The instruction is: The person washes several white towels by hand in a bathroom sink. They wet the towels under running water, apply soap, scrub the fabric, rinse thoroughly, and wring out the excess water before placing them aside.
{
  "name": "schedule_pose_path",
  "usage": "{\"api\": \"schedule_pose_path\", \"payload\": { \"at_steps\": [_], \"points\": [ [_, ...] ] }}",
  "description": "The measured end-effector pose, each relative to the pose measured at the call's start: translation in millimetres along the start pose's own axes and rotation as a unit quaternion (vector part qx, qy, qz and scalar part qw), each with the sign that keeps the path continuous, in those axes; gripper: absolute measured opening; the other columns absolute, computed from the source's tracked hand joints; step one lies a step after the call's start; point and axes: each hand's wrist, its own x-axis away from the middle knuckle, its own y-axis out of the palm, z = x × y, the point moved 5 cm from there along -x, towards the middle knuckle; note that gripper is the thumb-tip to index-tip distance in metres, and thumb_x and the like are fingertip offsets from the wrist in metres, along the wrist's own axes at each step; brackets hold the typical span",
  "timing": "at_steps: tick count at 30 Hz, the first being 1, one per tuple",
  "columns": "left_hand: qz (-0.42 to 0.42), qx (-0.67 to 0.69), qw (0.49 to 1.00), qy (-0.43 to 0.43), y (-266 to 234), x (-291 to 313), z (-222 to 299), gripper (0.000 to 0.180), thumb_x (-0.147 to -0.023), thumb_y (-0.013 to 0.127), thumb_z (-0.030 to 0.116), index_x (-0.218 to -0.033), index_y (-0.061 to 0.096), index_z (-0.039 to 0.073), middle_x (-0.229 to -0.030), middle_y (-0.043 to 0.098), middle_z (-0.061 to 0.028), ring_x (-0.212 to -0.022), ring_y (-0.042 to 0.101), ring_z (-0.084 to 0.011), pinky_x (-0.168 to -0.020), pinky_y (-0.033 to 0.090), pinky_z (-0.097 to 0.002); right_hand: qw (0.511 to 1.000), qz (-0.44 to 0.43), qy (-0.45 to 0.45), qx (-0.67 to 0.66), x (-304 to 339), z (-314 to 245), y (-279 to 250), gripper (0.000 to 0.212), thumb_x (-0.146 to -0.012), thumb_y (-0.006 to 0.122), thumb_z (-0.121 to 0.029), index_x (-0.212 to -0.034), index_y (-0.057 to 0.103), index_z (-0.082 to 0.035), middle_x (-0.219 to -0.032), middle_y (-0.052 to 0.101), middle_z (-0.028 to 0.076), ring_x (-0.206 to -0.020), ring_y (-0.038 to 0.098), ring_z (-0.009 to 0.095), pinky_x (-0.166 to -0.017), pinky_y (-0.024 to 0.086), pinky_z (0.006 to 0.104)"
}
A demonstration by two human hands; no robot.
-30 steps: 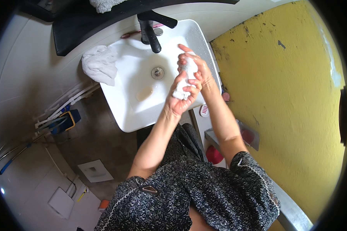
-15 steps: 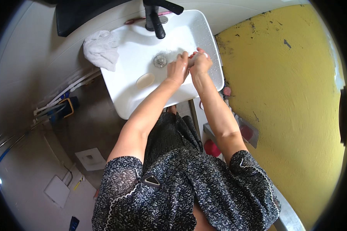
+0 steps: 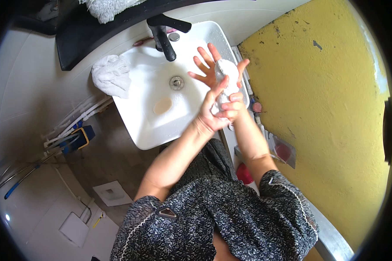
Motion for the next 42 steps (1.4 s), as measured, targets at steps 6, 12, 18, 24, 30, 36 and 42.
{"api": "schedule_pose_path", "payload": {
  "at_steps": [6, 12, 18, 24, 30, 36, 42],
  "points": [
    [-0.206, 0.197, 0.958, 0.022, 54.4, 0.4, -35.0, 0.032, -0.09, 0.064, 0.019, -0.111, 0.048, -0.001, -0.079, 0.055, -0.0064, -0.046, 0.046, -0.0098, -0.034, 0.032, -0.0199, 0.9, -0.368, -0.144, -0.185, -23.2, -3.3, 62.5, 0.059, -0.09, 0.061, -0.046, -0.142, 0.042, -0.026, -0.114, 0.062, -0.001, -0.114, 0.053, 0.02, -0.098, 0.046, 0.0469],
    [0.028, -0.051, 0.995, -0.078, 45.4, 23.8, -8.1, 0.012, -0.094, 0.056, 0.019, -0.094, 0.049, 0.009, -0.068, 0.044, 0.0019, -0.044, 0.036, -0.0048, -0.036, 0.026, -0.0184, 0.968, 0.066, 0.238, 0.053, -24.9, -15.3, 73.6, 0.049, -0.103, 0.042, -0.031, -0.131, 0.044, 0.009, -0.052, 0.032, -0.009, -0.044, 0.033, 0.003, -0.047, 0.042, 0.0228],
    [0.309, -0.371, 0.872, -0.081, 5.1, 25.1, 30.9, 0.014, -0.089, 0.06, 0.019, -0.083, 0.049, 0.011, -0.063, 0.044, 0.0036, -0.042, 0.035, -0.0027, -0.033, 0.023, -0.0178, 0.831, 0.258, 0.275, 0.409, -21.5, -20.7, 44.9, 0.027, -0.1, 0.051, -0.025, -0.094, 0.055, 0.001, -0.05, 0.032, -0.008, -0.041, 0.029, 0.007, -0.04, 0.031, 0.0244],
    [0.418, -0.716, 0.558, 0.041, -25.2, 7.3, 73.4, 0.017, -0.078, 0.064, 0.016, -0.074, 0.052, 0.005, -0.063, 0.056, -0.0034, -0.046, 0.05, -0.012, -0.038, 0.036, -0.028, 0.843, 0.383, 0.064, 0.372, -9.3, -29.3, -10.5, 0.026, -0.099, 0.048, -0.021, -0.08, 0.051, -0.003, -0.056, 0.042, 0.002, -0.041, 0.036, 0.013, -0.037, 0.033, 0.033],
    [0.359, -0.869, 0.288, 0.184, -40.9, -0.6, 91.1, 0.027, -0.074, 0.069, 0.02, -0.092, 0.057, 0.002, -0.081, 0.067, -0.0232, -0.084, 0.067, -0.04, -0.075, 0.052, -0.0454, 0.838, 0.476, -0.117, 0.239, 15.0, -33.5, -45.1, 0.021, -0.098, 0.041, -0.015, -0.08, 0.046, -0.006, -0.055, 0.04, 0.002, -0.04, 0.034, 0.013, -0.036, 0.032, 0.0343],
    [0.334, -0.932, 0.111, 0.084, -52.9, 7.8, 94.3, 0.033, -0.079, 0.065, 0.019, -0.108, 0.054, 0.007, -0.082, 0.067, -0.0234, -0.082, 0.067, -0.0412, -0.074, 0.053, -0.0471, 0.798, 0.549, -0.218, 0.12, 44.9, -11.8, -90.8, 0.019, -0.096, 0.042, -0.021, -0.083, 0.047, -0.008, -0.06, 0.04, 0.002, -0.048, 0.037, 0.016, -0.043, 0.036, 0.0355],
    [0.307, -0.944, 0.06, 0.107, -44.8, 26.6, 92.5, 0.031, -0.076, 0.066, 0.014, -0.104, 0.057, 0.009, -0.079, 0.067, -0.0199, -0.077, 0.067, -0.0378, -0.07, 0.053, -0.0473, 0.829, 0.556, -0.058, 0.005, 44.4, 1.2, -93.5, 0.014, -0.091, 0.045, -0.012, -0.095, 0.053, -0.001, -0.079, 0.055, 0.009, -0.068, 0.055, 0.024, -0.065, 0.051, 0.0456]
  ]
}}
